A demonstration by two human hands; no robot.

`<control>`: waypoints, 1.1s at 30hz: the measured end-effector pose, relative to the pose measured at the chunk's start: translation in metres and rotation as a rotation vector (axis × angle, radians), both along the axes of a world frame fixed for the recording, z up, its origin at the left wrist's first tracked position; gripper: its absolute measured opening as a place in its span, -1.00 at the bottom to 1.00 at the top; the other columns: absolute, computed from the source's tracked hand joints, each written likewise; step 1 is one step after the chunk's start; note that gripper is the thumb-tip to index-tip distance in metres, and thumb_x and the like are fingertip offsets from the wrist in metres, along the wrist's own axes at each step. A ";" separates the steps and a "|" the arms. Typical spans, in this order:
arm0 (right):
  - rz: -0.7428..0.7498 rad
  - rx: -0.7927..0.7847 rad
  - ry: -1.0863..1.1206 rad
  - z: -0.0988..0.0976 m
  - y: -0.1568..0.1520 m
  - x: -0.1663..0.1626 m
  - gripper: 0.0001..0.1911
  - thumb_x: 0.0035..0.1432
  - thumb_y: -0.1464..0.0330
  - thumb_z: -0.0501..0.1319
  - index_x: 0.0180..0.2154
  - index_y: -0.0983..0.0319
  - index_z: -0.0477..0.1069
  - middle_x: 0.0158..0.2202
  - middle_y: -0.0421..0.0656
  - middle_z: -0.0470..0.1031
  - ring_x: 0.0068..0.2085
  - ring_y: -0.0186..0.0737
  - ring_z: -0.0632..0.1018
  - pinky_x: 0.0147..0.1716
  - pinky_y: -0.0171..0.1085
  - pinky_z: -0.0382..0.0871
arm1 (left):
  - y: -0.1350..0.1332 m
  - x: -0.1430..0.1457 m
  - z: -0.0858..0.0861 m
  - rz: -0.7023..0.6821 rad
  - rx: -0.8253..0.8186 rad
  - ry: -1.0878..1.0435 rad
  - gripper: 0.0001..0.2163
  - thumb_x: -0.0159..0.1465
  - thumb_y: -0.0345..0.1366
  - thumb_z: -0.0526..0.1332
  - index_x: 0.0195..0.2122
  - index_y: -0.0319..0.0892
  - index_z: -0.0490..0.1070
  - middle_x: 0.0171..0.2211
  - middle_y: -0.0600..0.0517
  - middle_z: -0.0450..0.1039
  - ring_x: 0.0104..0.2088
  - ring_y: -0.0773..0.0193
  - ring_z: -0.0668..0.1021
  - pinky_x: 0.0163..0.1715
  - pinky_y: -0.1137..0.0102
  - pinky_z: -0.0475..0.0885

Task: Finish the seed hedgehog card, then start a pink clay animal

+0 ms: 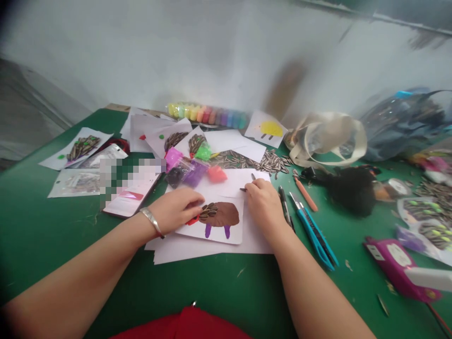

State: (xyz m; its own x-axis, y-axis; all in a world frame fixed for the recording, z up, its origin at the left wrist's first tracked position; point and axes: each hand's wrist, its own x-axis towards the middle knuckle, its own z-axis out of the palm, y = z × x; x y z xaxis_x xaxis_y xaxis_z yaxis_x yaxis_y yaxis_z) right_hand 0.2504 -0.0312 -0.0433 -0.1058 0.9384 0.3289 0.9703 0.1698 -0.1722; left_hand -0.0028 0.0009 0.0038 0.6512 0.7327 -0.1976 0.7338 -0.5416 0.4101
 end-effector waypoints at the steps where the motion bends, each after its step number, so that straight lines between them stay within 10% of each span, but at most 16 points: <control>1: 0.010 -0.001 -0.010 -0.001 0.000 0.000 -0.72 0.22 0.48 0.06 -0.25 0.23 0.55 -0.21 -0.03 0.48 -0.15 -0.10 0.47 -0.18 -0.20 0.31 | 0.000 0.000 0.000 -0.001 0.000 0.000 -0.84 0.28 -0.27 0.10 -0.37 -0.18 0.42 -0.38 -0.01 0.43 -0.37 0.20 0.43 -0.42 0.36 0.21; 14: 0.107 0.004 -0.195 -0.001 -0.005 -0.002 -0.71 0.18 0.52 0.07 -0.24 0.19 0.55 -0.15 -0.04 0.50 -0.22 -0.09 0.39 -0.23 -0.15 0.21 | 0.000 0.000 0.003 -0.031 0.001 -0.001 -0.83 0.27 -0.27 0.09 -0.42 -0.17 0.38 -0.40 -0.01 0.41 -0.38 0.20 0.41 -0.42 0.35 0.20; 33: 0.040 -0.085 0.140 0.001 0.000 0.005 -0.74 0.25 0.39 0.06 -0.28 0.21 0.53 -0.20 -0.05 0.51 -0.14 -0.08 0.50 -0.14 -0.17 0.34 | 0.003 -0.003 0.005 -0.037 -0.035 -0.026 -0.79 0.28 -0.33 0.04 -0.28 -0.16 0.49 -0.33 -0.03 0.49 -0.27 0.17 0.48 -0.27 0.35 0.30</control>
State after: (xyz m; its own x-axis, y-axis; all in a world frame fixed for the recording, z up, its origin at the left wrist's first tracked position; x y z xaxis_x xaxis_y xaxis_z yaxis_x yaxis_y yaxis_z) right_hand 0.2555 -0.0314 -0.0420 -0.1027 0.9595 0.2624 0.9286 0.1871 -0.3205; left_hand -0.0056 0.0034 0.0086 0.6830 0.7010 -0.2050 0.7023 -0.5531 0.4483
